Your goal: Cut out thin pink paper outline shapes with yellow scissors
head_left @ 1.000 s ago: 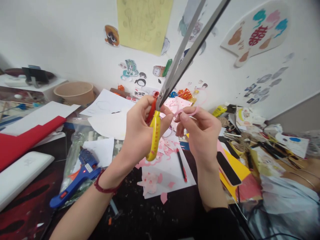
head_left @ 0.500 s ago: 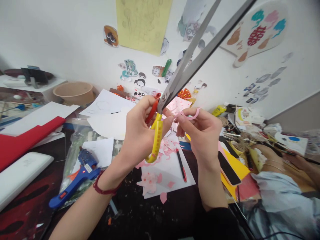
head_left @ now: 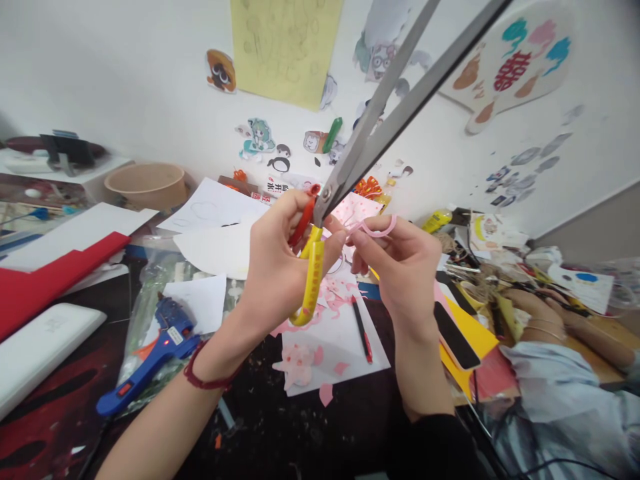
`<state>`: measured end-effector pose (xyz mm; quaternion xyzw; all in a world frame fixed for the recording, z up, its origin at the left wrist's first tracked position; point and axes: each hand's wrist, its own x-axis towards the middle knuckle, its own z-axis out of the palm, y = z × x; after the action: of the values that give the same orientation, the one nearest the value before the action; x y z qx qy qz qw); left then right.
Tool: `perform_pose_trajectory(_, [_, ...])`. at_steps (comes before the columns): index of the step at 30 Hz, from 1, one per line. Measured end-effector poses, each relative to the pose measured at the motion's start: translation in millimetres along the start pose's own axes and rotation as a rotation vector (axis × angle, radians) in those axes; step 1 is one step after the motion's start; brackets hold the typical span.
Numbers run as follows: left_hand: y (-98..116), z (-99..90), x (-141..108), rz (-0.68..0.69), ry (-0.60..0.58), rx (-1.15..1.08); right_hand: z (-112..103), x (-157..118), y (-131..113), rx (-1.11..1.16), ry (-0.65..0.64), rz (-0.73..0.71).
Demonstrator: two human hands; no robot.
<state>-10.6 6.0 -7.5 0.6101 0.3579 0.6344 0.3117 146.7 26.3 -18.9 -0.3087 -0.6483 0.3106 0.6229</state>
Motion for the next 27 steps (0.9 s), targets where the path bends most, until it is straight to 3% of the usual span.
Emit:
perform_pose_trajectory(8, [-3.4, 2.3, -0.5, 0.078, 0.015, -0.104, 0.3, -2.2, -4.4, -0.001, 0.012, -0.013])
perform_pose_trajectory(27, [-5.0, 1.7, -0.5, 0.074, 0.020, -0.077, -0.1, -2.5, -3.8, -0.028, 0.012, -0.045])
